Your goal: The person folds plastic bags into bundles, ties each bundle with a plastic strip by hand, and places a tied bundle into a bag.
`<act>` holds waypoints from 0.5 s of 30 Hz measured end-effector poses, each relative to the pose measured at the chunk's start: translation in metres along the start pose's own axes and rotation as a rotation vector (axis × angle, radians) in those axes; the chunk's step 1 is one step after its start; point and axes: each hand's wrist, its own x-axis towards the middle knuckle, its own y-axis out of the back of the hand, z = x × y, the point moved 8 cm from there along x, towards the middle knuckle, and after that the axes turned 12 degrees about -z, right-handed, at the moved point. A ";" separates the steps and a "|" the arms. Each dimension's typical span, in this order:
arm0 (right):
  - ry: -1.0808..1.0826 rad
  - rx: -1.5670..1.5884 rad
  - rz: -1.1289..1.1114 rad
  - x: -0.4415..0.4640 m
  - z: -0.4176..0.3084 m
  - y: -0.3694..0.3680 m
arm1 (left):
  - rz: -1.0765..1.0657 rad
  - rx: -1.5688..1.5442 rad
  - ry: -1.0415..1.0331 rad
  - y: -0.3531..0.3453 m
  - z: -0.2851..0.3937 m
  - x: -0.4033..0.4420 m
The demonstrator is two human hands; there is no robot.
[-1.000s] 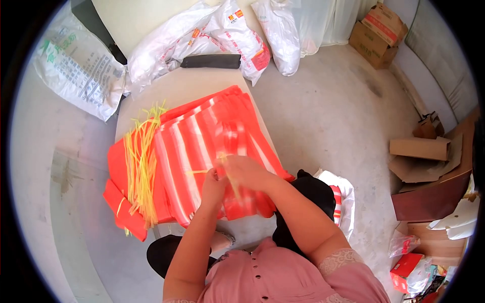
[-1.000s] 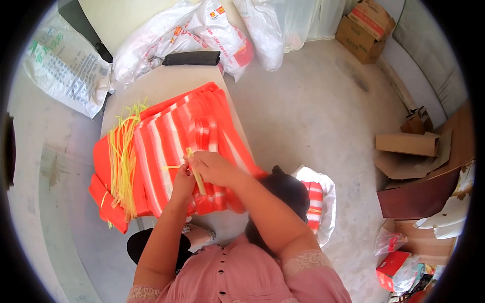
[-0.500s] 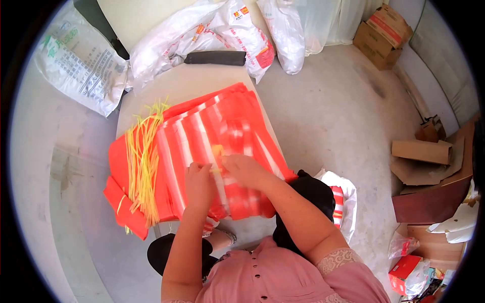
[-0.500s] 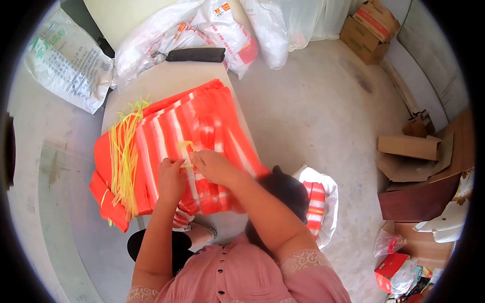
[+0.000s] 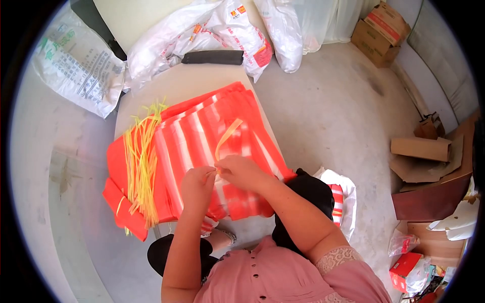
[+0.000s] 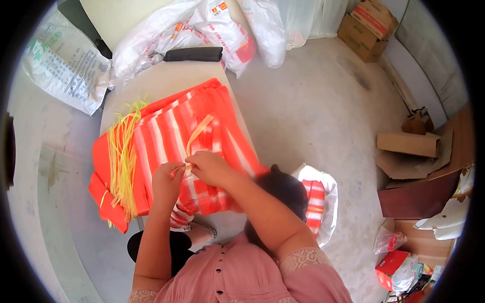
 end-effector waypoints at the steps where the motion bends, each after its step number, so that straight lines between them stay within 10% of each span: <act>1: -0.010 -0.028 0.001 0.000 -0.002 0.000 | 0.016 -0.006 -0.009 -0.001 0.003 0.001; 15: 0.017 -0.225 0.022 -0.003 -0.005 -0.003 | 0.084 -0.265 0.171 0.001 -0.040 -0.006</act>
